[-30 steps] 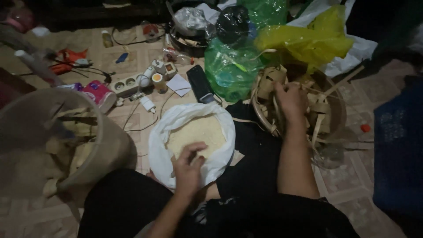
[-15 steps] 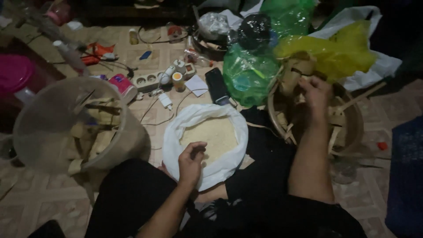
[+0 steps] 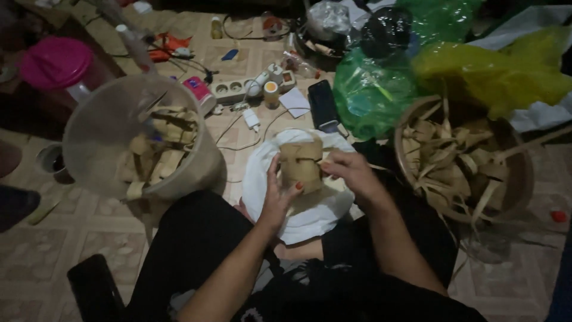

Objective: Weaving palm leaves into a pouch and filling it with rice to prepare ketupat.

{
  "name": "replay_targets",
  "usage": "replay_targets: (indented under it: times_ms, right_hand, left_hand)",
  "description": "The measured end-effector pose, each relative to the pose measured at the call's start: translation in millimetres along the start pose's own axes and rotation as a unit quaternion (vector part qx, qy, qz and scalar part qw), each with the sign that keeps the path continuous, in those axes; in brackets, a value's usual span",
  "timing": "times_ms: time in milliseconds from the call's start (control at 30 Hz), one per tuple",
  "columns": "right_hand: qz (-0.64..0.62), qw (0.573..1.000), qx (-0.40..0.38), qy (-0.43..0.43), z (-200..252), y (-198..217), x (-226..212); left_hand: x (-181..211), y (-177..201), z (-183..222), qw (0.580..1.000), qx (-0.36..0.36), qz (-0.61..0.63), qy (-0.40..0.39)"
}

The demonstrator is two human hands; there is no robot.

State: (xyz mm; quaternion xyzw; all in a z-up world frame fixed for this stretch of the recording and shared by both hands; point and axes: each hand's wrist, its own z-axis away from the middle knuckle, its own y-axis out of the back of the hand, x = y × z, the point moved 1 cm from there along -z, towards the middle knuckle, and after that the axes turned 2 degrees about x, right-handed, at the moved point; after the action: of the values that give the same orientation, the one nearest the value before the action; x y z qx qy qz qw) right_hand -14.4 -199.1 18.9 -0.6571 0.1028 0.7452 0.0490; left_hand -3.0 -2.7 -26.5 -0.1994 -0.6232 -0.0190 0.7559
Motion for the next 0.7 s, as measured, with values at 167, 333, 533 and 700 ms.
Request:
replay_targets:
  times_ms: [167, 333, 533, 700]
  right_hand:
    - [-0.082, 0.993, -0.033, -0.084, -16.8, -12.5, 51.8]
    - [-0.079, 0.994, -0.016, -0.076, 1.1, -24.7, 42.9]
    - [0.139, 0.978, -0.146, 0.053, 20.7, -33.4, 26.1]
    - [0.186, 0.953, -0.197, 0.135, 29.1, -35.5, 2.0]
  left_hand:
    - [36.9, -4.7, 14.2, 0.995, 0.011, 0.072, 0.066]
    - [20.2, 1.0, 5.0, 0.996, 0.019, 0.065, 0.065]
    - [29.8, -0.6, -1.4, 0.998, 0.01, -0.053, 0.016]
    - [10.8, 13.7, -11.6, 0.996, 0.018, 0.036, 0.082]
